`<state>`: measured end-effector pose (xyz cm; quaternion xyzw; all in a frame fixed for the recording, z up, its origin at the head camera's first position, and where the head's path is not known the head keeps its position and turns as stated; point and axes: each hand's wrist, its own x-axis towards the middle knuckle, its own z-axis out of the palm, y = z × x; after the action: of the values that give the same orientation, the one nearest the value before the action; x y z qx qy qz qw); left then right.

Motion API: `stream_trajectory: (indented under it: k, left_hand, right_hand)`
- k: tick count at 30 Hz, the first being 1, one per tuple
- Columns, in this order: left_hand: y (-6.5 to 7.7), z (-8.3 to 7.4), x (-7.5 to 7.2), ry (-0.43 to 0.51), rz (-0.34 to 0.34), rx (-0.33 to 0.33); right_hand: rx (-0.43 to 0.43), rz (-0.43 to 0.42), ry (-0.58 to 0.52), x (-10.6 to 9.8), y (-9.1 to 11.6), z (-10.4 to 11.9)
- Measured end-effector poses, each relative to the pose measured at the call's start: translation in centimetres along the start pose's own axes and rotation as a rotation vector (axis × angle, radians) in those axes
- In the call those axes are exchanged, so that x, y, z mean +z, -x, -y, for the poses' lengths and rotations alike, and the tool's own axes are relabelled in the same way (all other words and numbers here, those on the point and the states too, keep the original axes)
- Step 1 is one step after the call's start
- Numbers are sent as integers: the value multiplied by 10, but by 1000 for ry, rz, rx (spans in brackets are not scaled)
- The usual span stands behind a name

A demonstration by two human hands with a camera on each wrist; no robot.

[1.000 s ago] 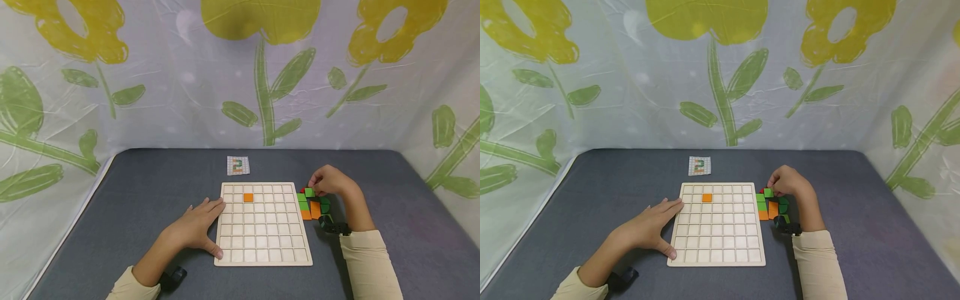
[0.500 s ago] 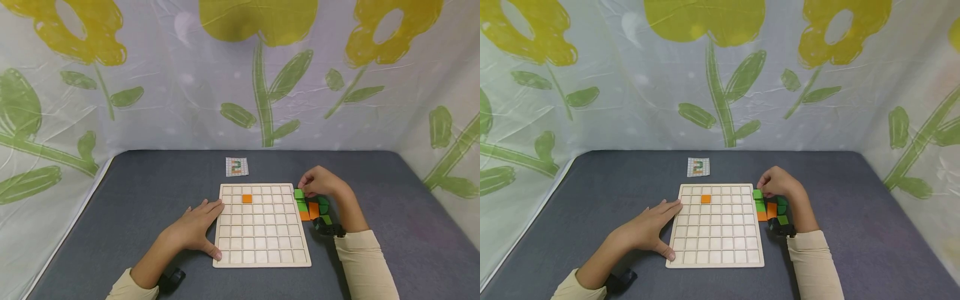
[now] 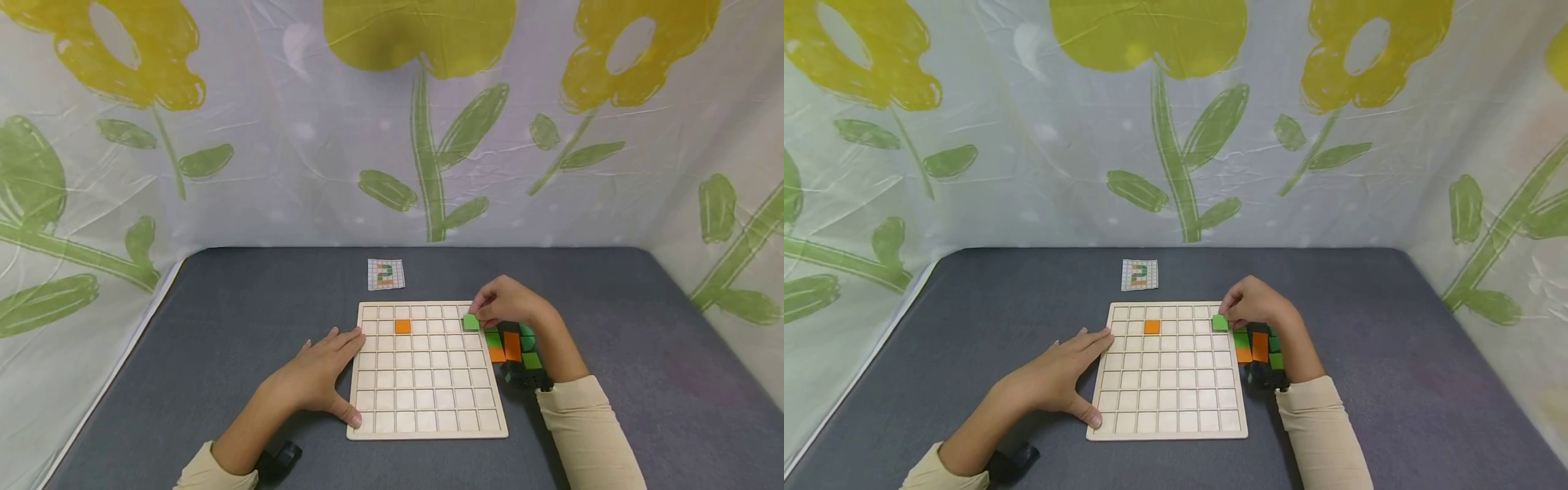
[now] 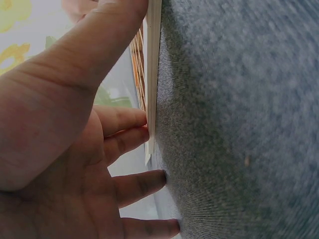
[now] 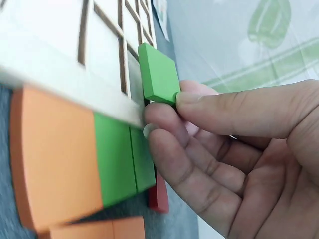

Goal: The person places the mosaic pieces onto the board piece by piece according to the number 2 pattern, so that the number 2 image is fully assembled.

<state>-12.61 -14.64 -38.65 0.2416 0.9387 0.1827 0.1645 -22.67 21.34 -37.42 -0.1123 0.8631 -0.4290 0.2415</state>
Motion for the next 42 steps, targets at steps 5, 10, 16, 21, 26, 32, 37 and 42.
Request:
stream_trajectory:
  k: [5,10,16,21,26,32,37,42]
  left_hand:
    - [1,1,1,4,-6,1]
    - [0,2,2,-10,-12,13]
    - [1,2,1,-15,0,11]
    - [1,1,1,-11,3,9]
    - [0,1,1,-9,-2,11]
    - [0,1,2,1,-1,5]
    - [0,1,0,-9,-2,5]
    - [-1,0,1,-17,-1,5]
  right_hand:
    - [-15,17,-26,9,-4,7]
    - [-16,20,-53,17,-7,10]
    - [-16,0,-60,24,-10,10]
    - [-43,-7,-44,30,-13,15]
    - [-44,-22,-29,38,-14,22]
    - [-51,-34,15,46,-14,28]
    - [-75,-53,36,52,-15,34]
    - [-98,-83,50,58,-17,36]
